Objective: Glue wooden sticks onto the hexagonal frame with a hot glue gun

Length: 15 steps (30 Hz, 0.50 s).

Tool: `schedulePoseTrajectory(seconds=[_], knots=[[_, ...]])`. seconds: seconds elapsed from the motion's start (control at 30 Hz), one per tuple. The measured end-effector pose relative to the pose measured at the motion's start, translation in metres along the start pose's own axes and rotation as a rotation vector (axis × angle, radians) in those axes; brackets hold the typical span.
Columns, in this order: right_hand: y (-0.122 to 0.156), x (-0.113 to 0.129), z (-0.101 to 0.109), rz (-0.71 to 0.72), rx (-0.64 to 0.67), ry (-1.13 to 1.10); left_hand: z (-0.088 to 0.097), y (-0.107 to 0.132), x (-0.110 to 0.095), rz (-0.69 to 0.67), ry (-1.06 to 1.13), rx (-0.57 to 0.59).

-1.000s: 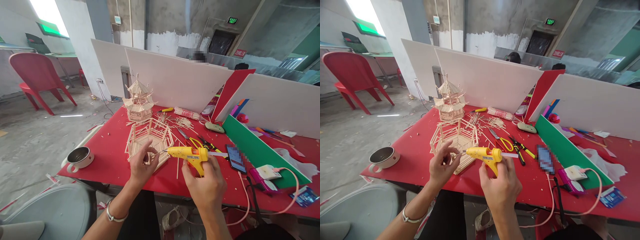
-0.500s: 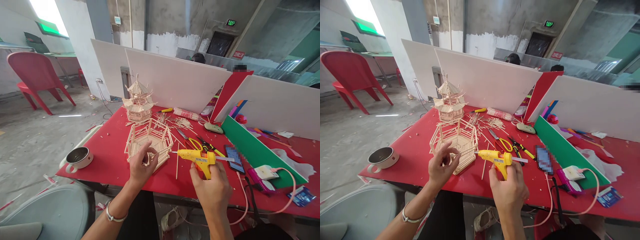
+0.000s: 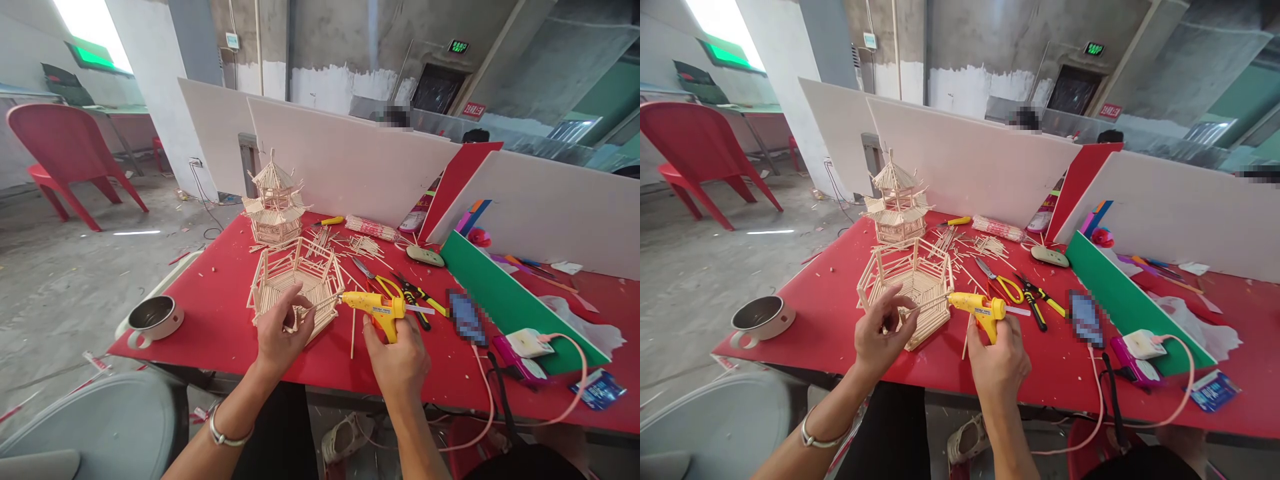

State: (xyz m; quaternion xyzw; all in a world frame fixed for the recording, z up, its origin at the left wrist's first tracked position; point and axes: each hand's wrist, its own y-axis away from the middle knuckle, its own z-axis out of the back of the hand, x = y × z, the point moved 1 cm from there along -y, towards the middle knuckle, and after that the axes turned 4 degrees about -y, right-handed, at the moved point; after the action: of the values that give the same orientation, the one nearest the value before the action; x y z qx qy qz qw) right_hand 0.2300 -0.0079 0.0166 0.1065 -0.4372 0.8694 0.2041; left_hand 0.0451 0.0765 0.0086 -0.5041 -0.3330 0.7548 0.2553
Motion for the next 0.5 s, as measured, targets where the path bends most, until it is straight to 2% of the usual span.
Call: schedulePoseTrajectory(seconds=[0.5], knots=[[-0.0016, 0.0008, 0.0002, -0.004, 0.004, -0.017, 0.0013, -0.0016, -0.0026, -0.025, -0.03, -0.004]])
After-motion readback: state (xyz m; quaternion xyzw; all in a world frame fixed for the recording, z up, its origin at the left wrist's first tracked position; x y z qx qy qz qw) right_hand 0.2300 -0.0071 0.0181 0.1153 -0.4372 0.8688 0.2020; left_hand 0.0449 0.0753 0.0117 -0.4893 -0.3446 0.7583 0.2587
